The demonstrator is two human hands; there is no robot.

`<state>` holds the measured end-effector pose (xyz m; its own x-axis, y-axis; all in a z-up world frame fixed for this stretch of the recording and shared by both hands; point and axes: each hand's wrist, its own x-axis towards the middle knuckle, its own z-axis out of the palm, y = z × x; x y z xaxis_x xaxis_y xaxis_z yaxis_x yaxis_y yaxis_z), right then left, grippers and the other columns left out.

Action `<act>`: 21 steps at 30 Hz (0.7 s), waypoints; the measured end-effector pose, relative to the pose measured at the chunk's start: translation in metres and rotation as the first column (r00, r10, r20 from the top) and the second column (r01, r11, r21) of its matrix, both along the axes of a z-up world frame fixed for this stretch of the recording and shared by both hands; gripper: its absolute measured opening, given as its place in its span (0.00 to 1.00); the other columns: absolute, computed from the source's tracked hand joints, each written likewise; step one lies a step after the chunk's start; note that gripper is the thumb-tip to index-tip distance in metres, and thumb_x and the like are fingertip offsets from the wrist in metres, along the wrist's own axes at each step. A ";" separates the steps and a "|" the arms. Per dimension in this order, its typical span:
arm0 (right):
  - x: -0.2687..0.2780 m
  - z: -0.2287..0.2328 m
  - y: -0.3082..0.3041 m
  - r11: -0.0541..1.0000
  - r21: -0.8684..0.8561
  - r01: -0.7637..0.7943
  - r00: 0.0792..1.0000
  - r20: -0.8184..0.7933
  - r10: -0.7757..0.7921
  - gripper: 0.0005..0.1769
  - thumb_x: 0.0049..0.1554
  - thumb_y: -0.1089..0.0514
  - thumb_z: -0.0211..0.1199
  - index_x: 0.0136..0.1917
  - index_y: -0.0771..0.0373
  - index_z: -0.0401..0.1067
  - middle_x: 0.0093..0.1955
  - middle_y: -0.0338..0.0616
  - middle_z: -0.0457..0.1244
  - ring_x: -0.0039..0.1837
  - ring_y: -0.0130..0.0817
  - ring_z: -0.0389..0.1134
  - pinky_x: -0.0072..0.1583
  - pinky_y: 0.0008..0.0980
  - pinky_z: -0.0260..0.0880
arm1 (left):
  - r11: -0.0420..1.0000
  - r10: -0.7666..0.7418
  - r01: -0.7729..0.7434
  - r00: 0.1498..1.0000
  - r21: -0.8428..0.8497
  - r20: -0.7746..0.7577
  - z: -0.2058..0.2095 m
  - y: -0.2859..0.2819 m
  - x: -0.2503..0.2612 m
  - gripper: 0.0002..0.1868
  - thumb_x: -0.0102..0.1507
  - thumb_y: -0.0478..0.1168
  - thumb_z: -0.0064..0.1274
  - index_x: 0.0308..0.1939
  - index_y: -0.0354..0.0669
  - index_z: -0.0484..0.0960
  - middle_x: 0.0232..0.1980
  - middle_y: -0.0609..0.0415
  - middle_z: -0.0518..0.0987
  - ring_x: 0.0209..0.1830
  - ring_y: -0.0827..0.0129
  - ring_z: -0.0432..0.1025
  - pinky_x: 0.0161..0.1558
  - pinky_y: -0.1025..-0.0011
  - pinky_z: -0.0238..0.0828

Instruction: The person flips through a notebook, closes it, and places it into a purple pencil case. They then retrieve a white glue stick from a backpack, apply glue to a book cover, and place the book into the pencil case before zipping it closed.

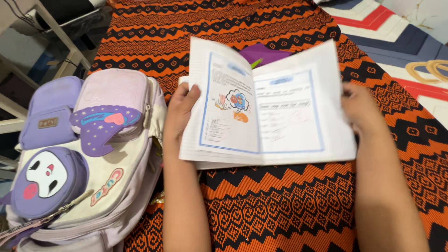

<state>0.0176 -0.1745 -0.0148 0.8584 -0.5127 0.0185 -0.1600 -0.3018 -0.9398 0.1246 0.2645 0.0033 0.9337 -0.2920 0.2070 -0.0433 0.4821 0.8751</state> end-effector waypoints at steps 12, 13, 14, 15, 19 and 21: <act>-0.013 0.003 -0.010 0.620 -0.743 0.252 0.933 0.356 0.047 0.31 0.53 0.51 0.77 0.62 0.67 0.69 0.68 0.63 0.51 0.68 0.56 0.55 0.67 0.49 0.58 | 0.526 0.404 -0.415 0.890 0.743 0.211 -0.004 0.008 -0.006 0.14 0.58 0.39 0.64 0.32 0.36 0.74 0.27 0.55 0.75 0.25 0.70 0.69 0.31 0.69 0.67; -0.015 0.010 0.000 0.678 -0.699 0.228 0.929 0.365 0.064 0.32 0.53 0.50 0.76 0.64 0.65 0.68 0.69 0.63 0.50 0.69 0.56 0.53 0.68 0.49 0.56 | 0.521 0.407 -0.460 0.874 0.719 0.264 -0.005 0.008 -0.007 0.14 0.57 0.38 0.65 0.34 0.35 0.74 0.29 0.53 0.74 0.27 0.69 0.68 0.32 0.69 0.67; -0.014 0.014 0.013 0.728 -0.656 0.198 0.922 0.376 0.089 0.33 0.53 0.49 0.75 0.65 0.64 0.66 0.70 0.62 0.49 0.71 0.56 0.51 0.69 0.49 0.54 | 0.515 0.410 -0.504 0.855 0.693 0.317 -0.006 0.008 -0.007 0.16 0.56 0.36 0.66 0.37 0.34 0.74 0.30 0.51 0.73 0.29 0.68 0.67 0.33 0.68 0.67; -0.013 0.017 0.028 0.756 -0.639 0.142 0.926 0.356 0.128 0.34 0.54 0.48 0.74 0.67 0.62 0.65 0.72 0.61 0.48 0.72 0.55 0.50 0.70 0.50 0.52 | 0.567 0.427 -0.502 0.857 0.653 0.288 -0.007 0.007 -0.007 0.17 0.55 0.38 0.65 0.42 0.38 0.74 0.32 0.53 0.73 0.30 0.69 0.68 0.33 0.69 0.68; 0.004 0.005 0.116 0.738 -0.656 -0.156 0.910 0.195 0.366 0.38 0.55 0.45 0.69 0.73 0.57 0.59 0.77 0.58 0.43 0.77 0.54 0.43 0.73 0.51 0.44 | 0.767 0.424 -0.472 0.881 0.434 0.209 -0.011 0.005 0.002 0.17 0.62 0.46 0.59 0.52 0.43 0.81 0.41 0.59 0.79 0.40 0.75 0.73 0.43 0.75 0.69; 0.009 -0.007 0.161 0.650 -0.695 -0.307 0.864 0.083 0.496 0.40 0.56 0.43 0.67 0.76 0.54 0.57 0.80 0.57 0.41 0.80 0.53 0.40 0.74 0.52 0.40 | 0.853 0.385 -0.376 0.922 0.363 0.052 -0.012 0.010 0.009 0.21 0.67 0.54 0.52 0.51 0.40 0.85 0.42 0.59 0.80 0.40 0.76 0.72 0.44 0.76 0.67</act>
<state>0.0265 -0.0131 -0.0218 0.8918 0.1034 0.4404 0.3292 -0.8161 -0.4751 0.1335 0.2744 -0.0089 0.9901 0.0368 0.1357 -0.1384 0.0846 0.9868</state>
